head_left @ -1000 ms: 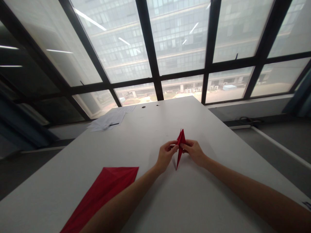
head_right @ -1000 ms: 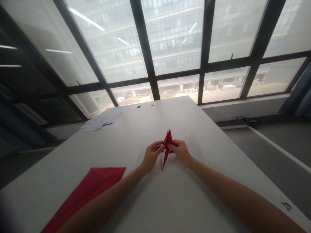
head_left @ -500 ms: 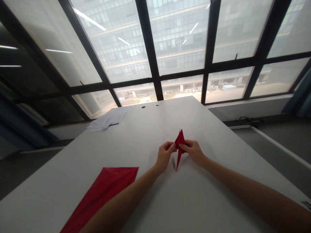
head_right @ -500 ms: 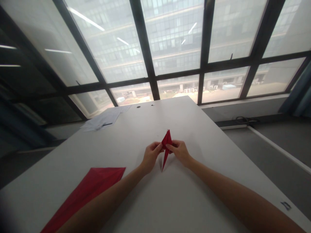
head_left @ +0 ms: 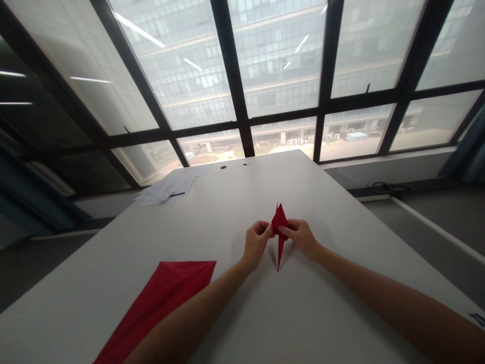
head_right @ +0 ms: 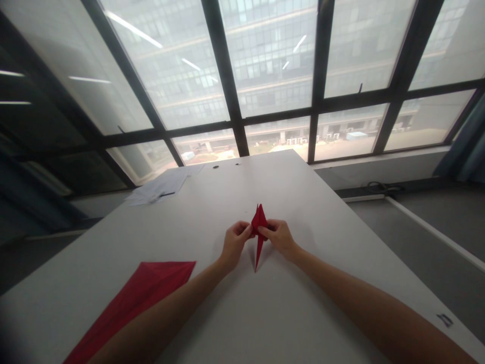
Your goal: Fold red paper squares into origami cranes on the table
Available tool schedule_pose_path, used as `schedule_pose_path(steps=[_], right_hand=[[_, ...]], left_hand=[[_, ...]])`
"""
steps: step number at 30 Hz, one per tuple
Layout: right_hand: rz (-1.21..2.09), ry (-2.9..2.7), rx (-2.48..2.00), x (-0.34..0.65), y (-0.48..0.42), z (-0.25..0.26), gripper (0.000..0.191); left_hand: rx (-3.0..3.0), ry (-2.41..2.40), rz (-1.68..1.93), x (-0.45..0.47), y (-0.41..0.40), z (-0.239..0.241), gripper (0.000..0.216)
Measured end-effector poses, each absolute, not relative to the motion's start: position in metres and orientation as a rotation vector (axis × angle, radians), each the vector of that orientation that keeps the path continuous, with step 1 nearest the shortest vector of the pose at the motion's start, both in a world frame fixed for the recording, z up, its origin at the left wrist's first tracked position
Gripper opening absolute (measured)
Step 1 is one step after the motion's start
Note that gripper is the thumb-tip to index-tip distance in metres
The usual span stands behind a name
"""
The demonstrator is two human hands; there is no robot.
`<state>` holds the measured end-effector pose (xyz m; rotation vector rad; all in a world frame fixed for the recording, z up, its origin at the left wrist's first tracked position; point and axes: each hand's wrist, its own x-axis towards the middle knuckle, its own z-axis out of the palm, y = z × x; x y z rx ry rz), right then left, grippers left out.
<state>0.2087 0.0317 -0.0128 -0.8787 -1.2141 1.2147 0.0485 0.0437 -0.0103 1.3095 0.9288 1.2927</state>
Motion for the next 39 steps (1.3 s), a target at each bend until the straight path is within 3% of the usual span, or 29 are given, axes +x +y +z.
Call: schedule_pose_path(steps=[14,24,39], right_hand=[[1.244,-1.173,-0.873,0.209,0.032,-0.011,0.035],[1.268,-1.196,-0.872,0.21,0.034,-0.016,0.034],[1.244,-1.146,-0.79,0.211,0.031,-0.012,0.029]], left_hand=[[1.399,0.864,1.306,0.049,0.04,-0.002,0.04],[1.337,0.861,1.218,0.048,0.043,-0.006,0.026],[1.479,0.915,1.31,0.049,0.034,0.004,0.026]])
